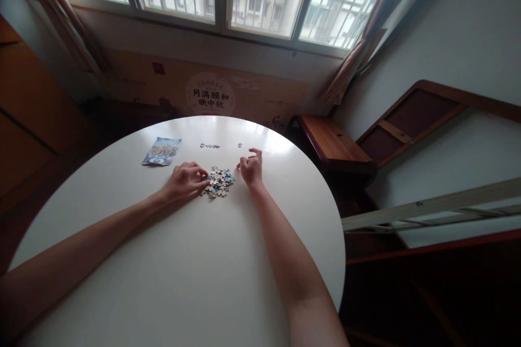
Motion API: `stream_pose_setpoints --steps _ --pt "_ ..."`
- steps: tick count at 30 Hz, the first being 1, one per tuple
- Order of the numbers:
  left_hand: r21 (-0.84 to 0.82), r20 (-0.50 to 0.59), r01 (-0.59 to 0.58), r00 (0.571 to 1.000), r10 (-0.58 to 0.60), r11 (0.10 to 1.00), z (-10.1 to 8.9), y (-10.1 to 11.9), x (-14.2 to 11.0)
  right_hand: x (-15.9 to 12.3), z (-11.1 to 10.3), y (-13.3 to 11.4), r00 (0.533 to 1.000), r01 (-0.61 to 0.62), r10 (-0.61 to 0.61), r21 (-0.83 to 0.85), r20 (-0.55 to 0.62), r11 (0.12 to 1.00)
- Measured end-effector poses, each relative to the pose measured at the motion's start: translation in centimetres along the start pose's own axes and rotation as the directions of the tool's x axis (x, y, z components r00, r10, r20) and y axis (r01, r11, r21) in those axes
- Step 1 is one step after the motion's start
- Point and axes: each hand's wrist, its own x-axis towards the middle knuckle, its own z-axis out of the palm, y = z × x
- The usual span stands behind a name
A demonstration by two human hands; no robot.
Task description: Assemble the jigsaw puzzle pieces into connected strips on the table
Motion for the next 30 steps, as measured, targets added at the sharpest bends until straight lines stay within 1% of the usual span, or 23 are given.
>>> stream_pose_setpoints --steps 3,6,11,13,16,18,22,25,30 --pt "0.004 0.001 0.003 1.0 -0.003 1.0 0.0 0.0 0.0 0.0 0.1 0.1 0.999 0.028 -0.029 0.015 0.022 0.999" --pt "-0.01 -0.001 -0.009 1.0 0.009 1.0 0.2 -0.2 0.1 -0.1 0.1 -0.1 0.991 0.104 -0.104 0.003 0.086 0.995" --pt "-0.028 -0.015 -0.033 0.999 0.032 0.999 0.2 -0.3 0.1 -1.1 0.0 -1.2 0.948 0.216 -0.228 0.077 0.222 0.973" --pt "-0.028 -0.021 -0.041 0.999 0.041 0.999 0.2 -0.3 0.1 -1.6 0.0 -1.9 0.933 0.25 -0.256 0.055 0.253 0.967" --pt "-0.031 -0.034 -0.05 0.998 0.049 0.998 0.3 -0.4 0.0 -2.2 0.3 -2.9 0.926 0.285 -0.258 -0.062 0.275 0.957" --pt "-0.031 -0.04 -0.054 0.998 0.053 0.998 0.4 -0.5 0.0 -2.6 0.5 -3.5 0.91 0.305 -0.251 -0.121 0.331 0.945" --pt "-0.015 -0.038 -0.05 0.998 0.05 0.999 0.5 -0.6 0.0 -3.1 0.7 -4.1 0.887 0.341 -0.23 -0.231 0.401 0.911" --pt "-0.013 -0.033 -0.042 0.999 0.041 0.999 0.4 -0.5 0.0 -3.2 0.6 -4.3 0.868 0.378 -0.235 -0.277 0.437 0.884" --pt "-0.01 -0.025 -0.034 0.999 0.034 0.999 0.3 -0.3 -0.1 -3.3 0.5 -4.4 0.848 0.415 -0.254 -0.286 0.464 0.864"
